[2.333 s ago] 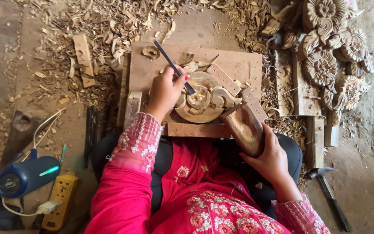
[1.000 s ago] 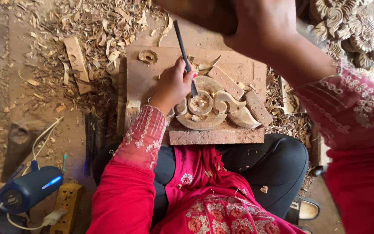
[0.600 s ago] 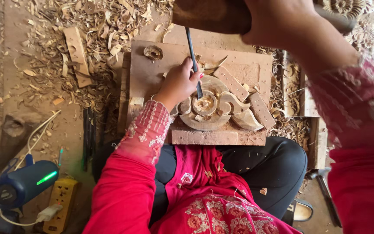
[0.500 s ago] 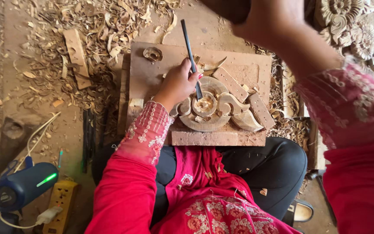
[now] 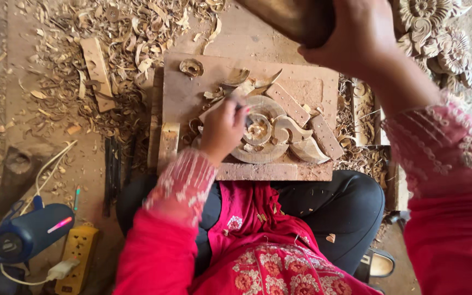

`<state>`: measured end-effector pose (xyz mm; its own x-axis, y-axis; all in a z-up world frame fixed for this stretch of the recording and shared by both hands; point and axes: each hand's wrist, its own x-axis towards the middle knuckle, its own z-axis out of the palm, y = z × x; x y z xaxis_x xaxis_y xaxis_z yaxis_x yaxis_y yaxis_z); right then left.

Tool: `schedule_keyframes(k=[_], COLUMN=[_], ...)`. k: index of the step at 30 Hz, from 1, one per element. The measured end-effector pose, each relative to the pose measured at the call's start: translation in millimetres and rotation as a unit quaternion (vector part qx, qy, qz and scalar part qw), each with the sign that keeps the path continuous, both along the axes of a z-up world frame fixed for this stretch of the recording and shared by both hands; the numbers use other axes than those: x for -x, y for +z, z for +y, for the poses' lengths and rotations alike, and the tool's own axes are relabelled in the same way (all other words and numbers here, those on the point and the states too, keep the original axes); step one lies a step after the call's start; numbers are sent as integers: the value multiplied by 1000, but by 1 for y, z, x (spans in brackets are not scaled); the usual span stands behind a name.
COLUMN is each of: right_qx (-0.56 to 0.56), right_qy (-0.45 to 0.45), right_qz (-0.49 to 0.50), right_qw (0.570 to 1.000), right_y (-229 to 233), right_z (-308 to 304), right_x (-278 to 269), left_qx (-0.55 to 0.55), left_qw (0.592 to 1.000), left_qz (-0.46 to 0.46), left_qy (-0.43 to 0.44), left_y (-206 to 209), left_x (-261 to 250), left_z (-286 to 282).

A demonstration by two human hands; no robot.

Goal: The person carves a floral design into a wooden board using a chisel and mallet. They repeatedly strike the chisel to shape the wood, occasionally adjusting their grip and the position of the board.

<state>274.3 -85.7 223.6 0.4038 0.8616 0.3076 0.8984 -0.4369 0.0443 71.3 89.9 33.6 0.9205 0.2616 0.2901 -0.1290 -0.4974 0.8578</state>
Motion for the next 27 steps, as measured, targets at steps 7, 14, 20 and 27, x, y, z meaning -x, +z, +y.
schedule_keyframes(k=[7, 14, 20, 27], right_qx=[-45, -90, -127, 134], right_qy=[-61, 1, 55, 229], right_qz=[107, 128, 109, -127], right_qw=[991, 988, 984, 956], right_y=[-5, 16, 34, 50], right_z=[-26, -16, 24, 106], right_x=[42, 66, 85, 117], left_qx=[267, 252, 180, 299], left_qw=[937, 932, 941, 911], left_qz=[92, 89, 96, -29], left_qy=[207, 244, 272, 283], left_y=[-3, -4, -12, -13], left_x=[43, 48, 47, 41], left_z=[-22, -30, -54, -62])
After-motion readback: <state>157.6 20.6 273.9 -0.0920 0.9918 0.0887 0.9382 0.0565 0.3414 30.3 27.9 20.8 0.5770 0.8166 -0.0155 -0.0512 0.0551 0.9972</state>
